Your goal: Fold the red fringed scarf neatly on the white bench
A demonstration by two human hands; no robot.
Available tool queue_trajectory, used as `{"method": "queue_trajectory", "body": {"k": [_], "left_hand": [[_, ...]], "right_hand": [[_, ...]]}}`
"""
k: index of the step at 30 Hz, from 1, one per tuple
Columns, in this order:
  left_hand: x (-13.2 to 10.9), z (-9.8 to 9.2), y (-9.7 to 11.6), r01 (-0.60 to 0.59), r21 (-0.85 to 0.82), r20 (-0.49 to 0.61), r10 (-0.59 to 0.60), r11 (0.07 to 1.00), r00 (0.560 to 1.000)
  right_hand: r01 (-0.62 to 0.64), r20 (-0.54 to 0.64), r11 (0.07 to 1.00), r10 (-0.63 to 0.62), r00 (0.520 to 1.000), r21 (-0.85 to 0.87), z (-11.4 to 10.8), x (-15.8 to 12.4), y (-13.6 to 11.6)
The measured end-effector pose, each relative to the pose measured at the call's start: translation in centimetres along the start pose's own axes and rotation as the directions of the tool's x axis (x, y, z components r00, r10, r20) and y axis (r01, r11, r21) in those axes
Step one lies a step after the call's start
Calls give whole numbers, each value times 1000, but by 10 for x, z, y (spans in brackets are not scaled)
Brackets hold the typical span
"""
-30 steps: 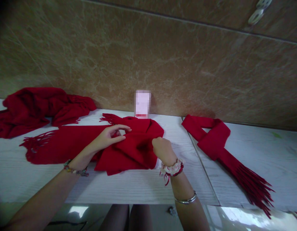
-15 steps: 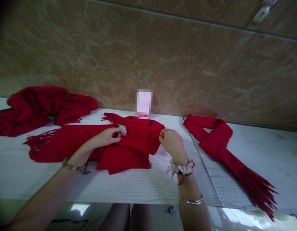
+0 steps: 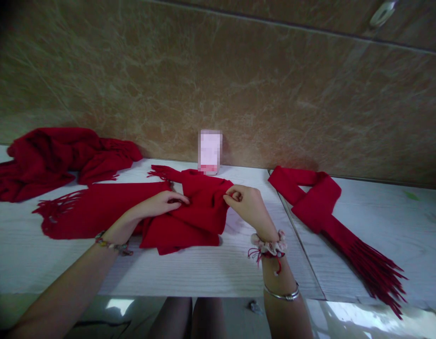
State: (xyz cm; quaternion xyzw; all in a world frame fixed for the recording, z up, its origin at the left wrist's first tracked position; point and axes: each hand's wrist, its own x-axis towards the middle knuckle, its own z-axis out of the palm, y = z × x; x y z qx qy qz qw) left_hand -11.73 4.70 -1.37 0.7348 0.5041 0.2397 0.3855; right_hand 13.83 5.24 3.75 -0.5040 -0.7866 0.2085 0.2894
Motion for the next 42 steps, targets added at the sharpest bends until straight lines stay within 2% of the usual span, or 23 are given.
{"method": "queue_trajectory", "body": {"k": [4,8,10,13,15,16,18,19,21,23,24,27,29,32,35,37,39,42], "left_hand": [[1,0,0,19,-67,-40,-22,998,999],[-2,-5,6,20,-226,-168,-60,974,984],[-3,-8,9,11,-335,-260,-104,942,960],[-5,-12,10,-39,-494,-398,-186,869,898],[-8,-16,10,-76,-557,-430,-209,827,878],[-9,-18,11,-88,-571,-425,-202,816,883],[-13,-22,12,-76,-565,-351,-156,821,923],[-15,-23,13,-54,-545,-285,-125,837,950],[-19,-24,14,21,-469,-117,-85,883,989],[-22,-24,14,110,-354,59,-95,929,994],[-23,-23,14,140,-296,125,-107,945,986],[-24,-23,13,152,-184,226,-109,971,968],[-23,-23,14,108,-189,216,-66,976,974],[-19,-20,18,73,-262,184,-25,962,983],[-8,-15,23,107,-310,90,-83,945,992],[2,-10,28,121,-285,34,-116,951,993],[14,-4,33,97,-197,28,-93,976,995],[28,1,43,36,-26,39,-35,999,999]], "right_hand": [[45,6,998,-45,999,34,-2,-1,-2],[46,8,997,-47,999,70,-5,-2,-2],[38,11,994,-39,999,101,-9,-2,0],[34,34,988,-40,999,149,-16,-3,3],[34,76,986,-46,996,161,-21,-4,4],[34,116,987,-53,992,158,-24,-5,5],[34,249,991,-66,966,131,-27,-6,8],[34,340,993,-70,938,109,-27,-7,10],[41,528,997,-67,847,60,-25,-6,14],[53,637,999,-40,770,-2,-20,-4,18],[57,639,997,-14,769,-47,-16,-2,19],[60,500,966,76,863,-251,-2,3,18],[57,416,920,119,901,-387,9,5,15],[19,333,858,178,926,-513,23,3,10],[-65,211,811,228,951,-582,30,0,10],[-109,161,809,244,956,-578,30,2,12],[-121,156,861,225,962,-494,29,6,15],[-66,116,951,106,988,-303,28,12,15]]}}
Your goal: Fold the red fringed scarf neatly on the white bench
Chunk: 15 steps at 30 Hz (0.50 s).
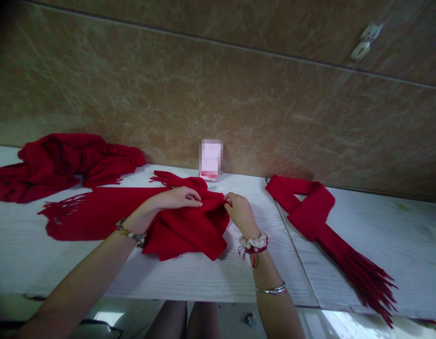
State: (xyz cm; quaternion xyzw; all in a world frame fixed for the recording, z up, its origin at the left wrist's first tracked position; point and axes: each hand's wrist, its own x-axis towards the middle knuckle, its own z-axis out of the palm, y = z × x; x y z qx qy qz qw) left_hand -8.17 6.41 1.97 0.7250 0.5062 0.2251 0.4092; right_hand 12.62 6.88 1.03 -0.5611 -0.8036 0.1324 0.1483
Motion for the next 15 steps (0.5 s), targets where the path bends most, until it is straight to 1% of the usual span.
{"method": "queue_trajectory", "body": {"k": [2,4,7,9,11,13,15], "left_hand": [[6,2,9,-14,82,-8,15,996,1000],[9,2,18,-29,128,-24,32,991,999],[10,2,26,-69,115,-27,73,991,997],[10,3,26,-71,81,-34,74,994,997],[9,3,20,-36,37,-74,39,999,997],[7,3,10,0,-33,-107,-3,999,994],[3,3,2,15,-119,-112,-28,993,993]], "right_hand": [[79,-113,993,-69,991,85,0,2,-3],[145,-215,979,-113,970,142,1,2,-7],[198,-296,963,-138,945,185,4,2,-7],[180,-322,968,-117,940,175,7,2,-2],[122,-329,986,-78,941,118,8,2,6],[53,-301,998,-41,953,31,9,1,12],[18,-234,999,-26,972,-34,8,-2,13]]}}
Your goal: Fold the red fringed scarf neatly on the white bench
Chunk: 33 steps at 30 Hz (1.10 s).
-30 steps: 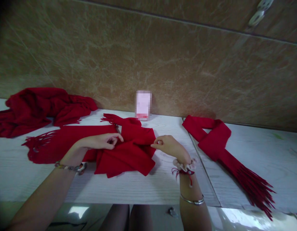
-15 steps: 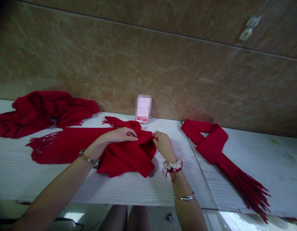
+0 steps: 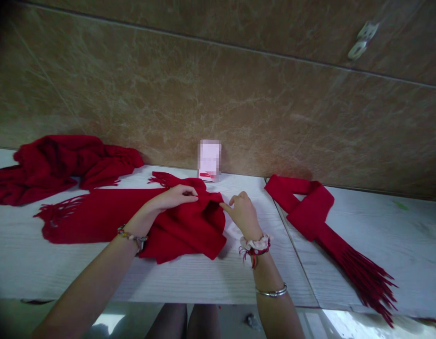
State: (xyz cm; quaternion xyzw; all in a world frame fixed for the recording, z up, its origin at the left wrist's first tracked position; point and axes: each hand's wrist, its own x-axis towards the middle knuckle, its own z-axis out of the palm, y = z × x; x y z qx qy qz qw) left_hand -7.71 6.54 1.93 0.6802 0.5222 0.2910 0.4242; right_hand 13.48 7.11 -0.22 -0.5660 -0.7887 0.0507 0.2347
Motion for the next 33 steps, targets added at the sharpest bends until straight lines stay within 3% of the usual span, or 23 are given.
{"method": "queue_trajectory", "body": {"k": [3,6,16,22,27,33], "left_hand": [[-4,-2,-7,-3,-88,-16,1,996,1000],[-4,-1,-8,-24,-106,-57,18,994,998],[-1,0,-10,-132,45,-187,138,990,973],[0,-9,-15,-34,93,-359,66,995,931],[1,-19,-17,49,81,-506,-1,995,862],[-2,-29,-21,87,103,-580,-11,991,815]], "right_hand": [[13,80,1000,-11,997,-27,-2,-4,-6],[22,67,998,-18,998,-51,-1,-6,-13],[-4,-12,996,3,1000,-94,5,-7,-21],[24,-99,1000,-24,995,-7,0,-2,-9],[3,-229,999,7,973,43,-10,3,7],[-68,-286,997,78,955,43,-19,6,13]]}}
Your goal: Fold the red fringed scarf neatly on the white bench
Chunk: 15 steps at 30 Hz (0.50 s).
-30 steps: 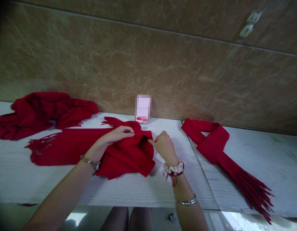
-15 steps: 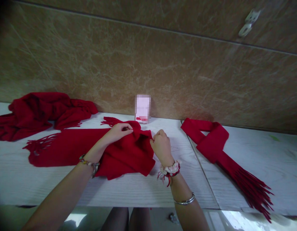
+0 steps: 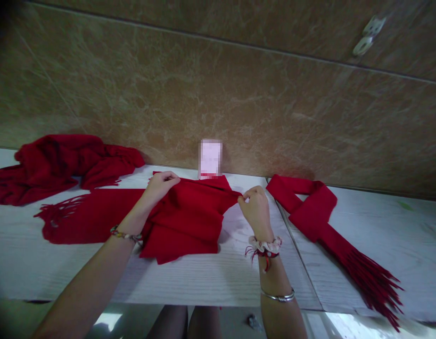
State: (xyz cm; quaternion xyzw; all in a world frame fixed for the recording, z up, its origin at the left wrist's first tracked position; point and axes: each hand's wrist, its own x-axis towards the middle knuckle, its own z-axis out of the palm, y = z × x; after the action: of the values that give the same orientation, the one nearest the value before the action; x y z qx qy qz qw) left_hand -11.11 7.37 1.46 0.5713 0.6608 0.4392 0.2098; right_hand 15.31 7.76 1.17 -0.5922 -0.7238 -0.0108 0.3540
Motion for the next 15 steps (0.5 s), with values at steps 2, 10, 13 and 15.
{"method": "queue_trajectory", "body": {"k": [2,10,13,15], "left_hand": [[0,-3,-2,3,42,91,-7,999,996],[-7,-2,-9,-184,185,563,50,965,825],[-13,8,-4,-404,185,442,291,896,848],[-17,15,0,-499,204,379,402,842,834]], "right_hand": [[-12,79,999,15,997,-40,-3,0,-1],[40,516,999,-26,856,-17,2,-4,0],[92,434,993,-52,899,-71,13,-8,-3],[124,388,985,-69,919,-118,20,-12,-7]]}}
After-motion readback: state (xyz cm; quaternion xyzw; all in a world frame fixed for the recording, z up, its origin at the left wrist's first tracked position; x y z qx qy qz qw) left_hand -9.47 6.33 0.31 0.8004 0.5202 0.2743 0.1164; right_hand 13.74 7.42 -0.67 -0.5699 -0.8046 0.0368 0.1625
